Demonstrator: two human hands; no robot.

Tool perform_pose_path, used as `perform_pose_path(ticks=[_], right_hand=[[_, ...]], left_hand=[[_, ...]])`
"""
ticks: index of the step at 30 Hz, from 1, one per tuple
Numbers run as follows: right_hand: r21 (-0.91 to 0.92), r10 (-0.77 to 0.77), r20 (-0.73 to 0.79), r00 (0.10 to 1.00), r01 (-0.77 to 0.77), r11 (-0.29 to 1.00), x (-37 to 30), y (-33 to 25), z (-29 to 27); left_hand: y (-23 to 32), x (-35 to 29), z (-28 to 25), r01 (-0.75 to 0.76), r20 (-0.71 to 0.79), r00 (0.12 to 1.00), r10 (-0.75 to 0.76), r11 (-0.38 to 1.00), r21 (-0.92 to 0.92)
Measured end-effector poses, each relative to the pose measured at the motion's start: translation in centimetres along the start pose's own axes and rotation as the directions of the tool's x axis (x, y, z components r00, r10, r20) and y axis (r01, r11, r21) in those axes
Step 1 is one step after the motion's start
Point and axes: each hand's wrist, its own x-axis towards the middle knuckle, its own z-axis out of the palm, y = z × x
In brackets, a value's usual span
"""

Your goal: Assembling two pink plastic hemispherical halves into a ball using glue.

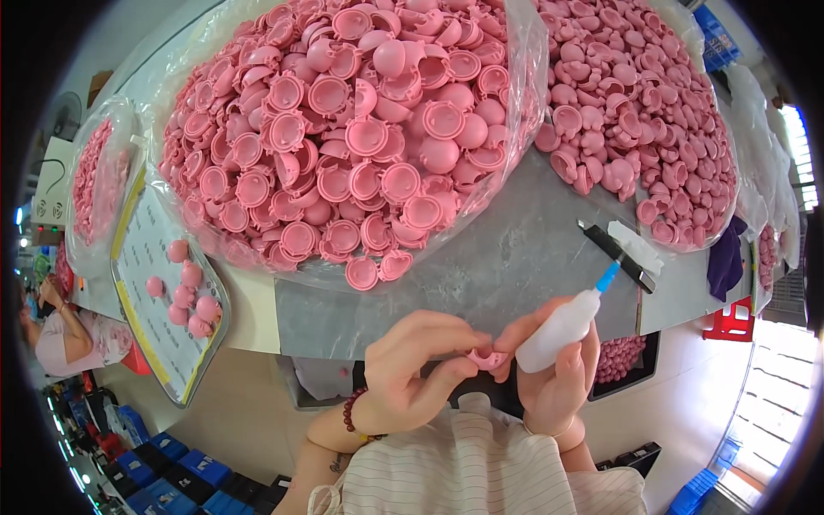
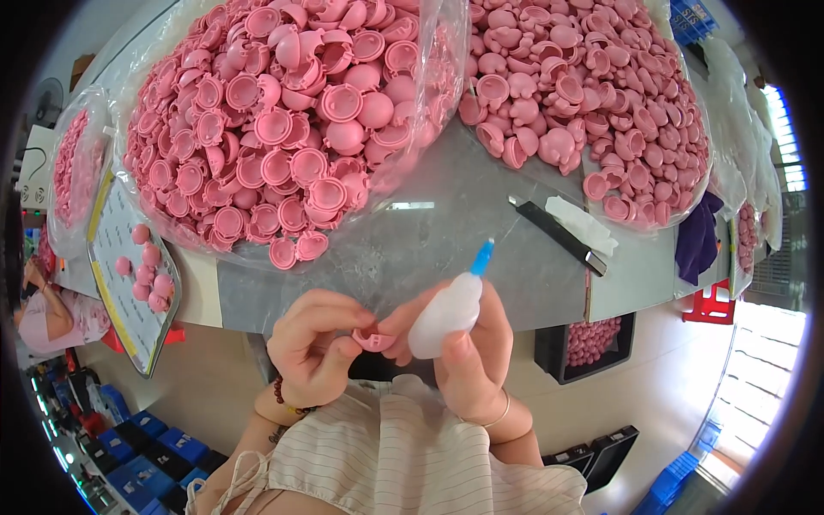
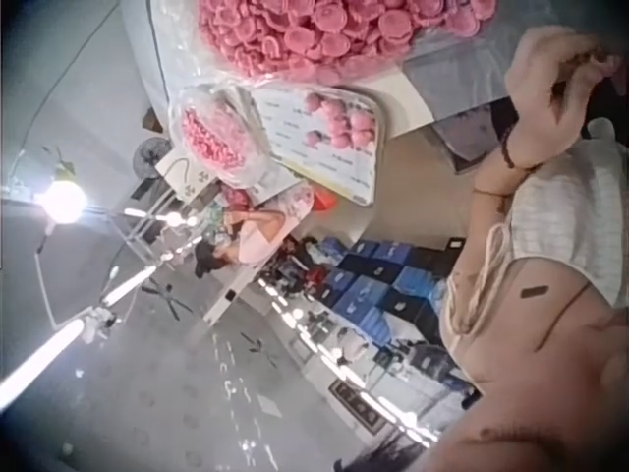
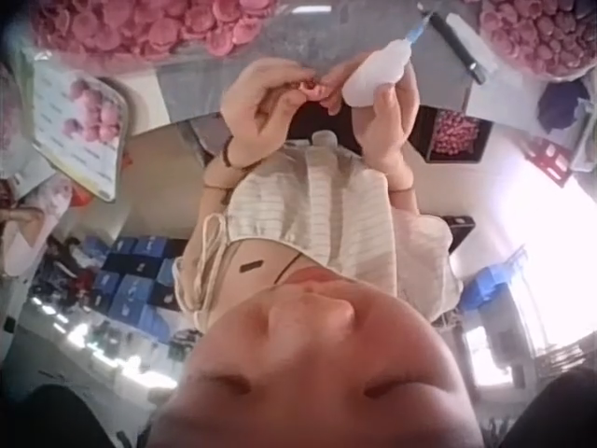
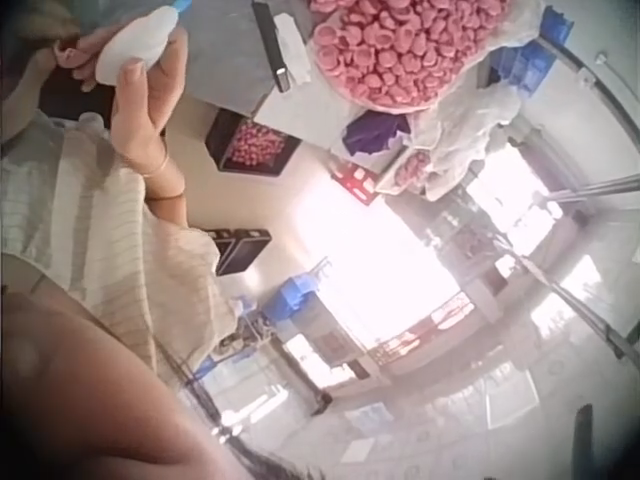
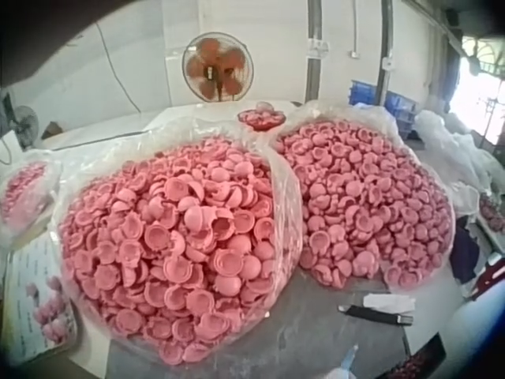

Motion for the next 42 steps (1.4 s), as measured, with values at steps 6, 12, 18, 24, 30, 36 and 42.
perform_pose_path(ticks=[6,12,18,24,30,36,42], right_hand=[[-0.121,-0.086,-0.036,0.996,0.081,0.989,-0.4,0.7,-0.3],[-0.083,-0.302,-0.158,0.94,0.292,0.953,0.0,0.7,-2.1],[-0.104,-0.624,0.15,0.767,0.64,0.762,0.8,-0.9,-2.8],[-0.383,-0.746,0.304,0.592,0.793,0.474,0.5,-0.4,-2.0],[-0.503,-0.623,0.322,0.713,0.686,0.525,0.0,-1.3,-2.0],[-0.481,-0.673,0.287,0.681,0.71,0.514,0.0,-0.4,-2.1],[-0.495,-0.693,0.275,0.666,0.716,0.492,0.4,-0.3,-2.0]], left_hand=[[-0.3,0.0,0.3,0.11,0.068,0.993,-0.099,0.978,-0.178],[-0.1,-0.8,1.1,0.253,0.04,0.943,-0.331,0.63,-0.734],[-0.2,-0.8,1.0,0.295,0.113,0.945,-0.308,0.645,-0.705],[-0.2,-0.9,1.1,0.293,0.096,0.945,-0.313,0.68,-0.672],[0.1,-0.8,1.1,0.313,0.108,0.937,-0.331,0.665,-0.678],[-0.1,-0.9,1.1,0.307,0.102,0.941,-0.324,0.682,-0.664],[0.0,-0.9,1.0,0.289,0.11,0.95,-0.292,0.696,-0.657]])
